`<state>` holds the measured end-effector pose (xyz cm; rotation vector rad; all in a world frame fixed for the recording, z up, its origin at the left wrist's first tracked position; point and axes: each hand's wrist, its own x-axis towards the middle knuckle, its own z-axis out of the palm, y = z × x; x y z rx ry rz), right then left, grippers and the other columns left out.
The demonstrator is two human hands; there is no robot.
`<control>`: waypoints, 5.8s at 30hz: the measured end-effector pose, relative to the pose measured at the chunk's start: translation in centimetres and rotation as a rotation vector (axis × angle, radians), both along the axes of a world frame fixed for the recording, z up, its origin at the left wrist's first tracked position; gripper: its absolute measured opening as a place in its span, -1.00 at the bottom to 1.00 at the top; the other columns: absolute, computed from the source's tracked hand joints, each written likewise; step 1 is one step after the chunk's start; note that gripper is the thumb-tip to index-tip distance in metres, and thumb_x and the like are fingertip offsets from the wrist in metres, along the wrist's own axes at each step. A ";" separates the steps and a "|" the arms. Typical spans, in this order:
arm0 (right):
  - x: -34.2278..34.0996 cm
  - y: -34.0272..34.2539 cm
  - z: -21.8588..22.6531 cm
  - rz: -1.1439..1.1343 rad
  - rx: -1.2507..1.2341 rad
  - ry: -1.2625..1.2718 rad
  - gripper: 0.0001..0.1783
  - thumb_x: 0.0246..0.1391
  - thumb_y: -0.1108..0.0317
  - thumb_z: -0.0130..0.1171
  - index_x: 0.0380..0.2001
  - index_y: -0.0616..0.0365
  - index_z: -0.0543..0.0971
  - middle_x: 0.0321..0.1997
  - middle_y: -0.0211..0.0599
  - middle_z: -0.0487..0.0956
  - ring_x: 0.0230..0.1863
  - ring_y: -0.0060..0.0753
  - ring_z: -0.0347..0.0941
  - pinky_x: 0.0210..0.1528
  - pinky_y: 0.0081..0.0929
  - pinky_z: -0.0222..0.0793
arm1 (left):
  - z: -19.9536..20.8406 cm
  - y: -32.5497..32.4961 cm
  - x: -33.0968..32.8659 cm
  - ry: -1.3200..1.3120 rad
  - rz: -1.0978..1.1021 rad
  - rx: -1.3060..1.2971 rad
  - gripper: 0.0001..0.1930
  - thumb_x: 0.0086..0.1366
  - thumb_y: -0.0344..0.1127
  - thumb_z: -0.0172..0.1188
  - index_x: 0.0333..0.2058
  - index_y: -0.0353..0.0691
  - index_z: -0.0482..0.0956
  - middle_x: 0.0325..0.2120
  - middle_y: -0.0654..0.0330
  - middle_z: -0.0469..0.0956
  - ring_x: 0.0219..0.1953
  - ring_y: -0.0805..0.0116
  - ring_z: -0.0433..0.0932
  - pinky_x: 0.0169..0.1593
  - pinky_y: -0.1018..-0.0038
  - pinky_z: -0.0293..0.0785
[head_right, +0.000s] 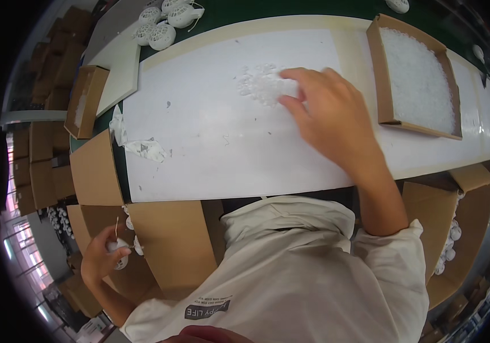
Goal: Assembling small plastic components on a production line.
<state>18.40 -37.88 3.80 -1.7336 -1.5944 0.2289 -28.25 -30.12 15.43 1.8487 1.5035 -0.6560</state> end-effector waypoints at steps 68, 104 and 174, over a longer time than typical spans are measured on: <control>-11.2 2.4 -2.7 0.788 -0.411 1.359 -0.84 0.01 0.62 0.35 -0.28 0.29 0.68 -0.31 -0.29 0.60 -0.22 -0.50 0.49 -0.10 -0.52 0.39 | -12.3 2.6 13.7 -1.307 0.076 -1.569 -0.21 0.26 -0.04 0.22 0.25 -0.59 0.26 -0.03 -0.29 0.53 -0.28 0.13 0.62 -0.23 0.37 0.47; -10.2 0.4 -3.2 0.589 -0.303 0.933 -0.90 0.08 0.57 0.31 -0.30 0.25 0.65 -0.25 -0.33 0.60 -0.14 -0.52 0.48 -0.05 -0.51 0.42 | -13.1 0.3 14.4 -1.541 0.405 -0.880 -0.54 0.26 -0.23 0.28 -0.10 -0.07 0.11 -0.17 0.01 0.38 -0.21 0.05 0.59 -0.22 0.20 0.57; -12.6 0.3 -4.5 0.216 -0.266 1.153 -0.86 0.11 0.62 0.27 -0.22 0.33 0.63 -0.25 -0.26 0.61 -0.23 -0.55 0.51 -0.16 -0.61 0.42 | -13.7 0.5 15.4 -1.169 -0.189 0.508 -0.49 0.08 -0.44 0.39 0.06 -0.24 0.53 -0.12 0.01 0.43 -0.07 0.14 0.49 -0.02 0.35 0.45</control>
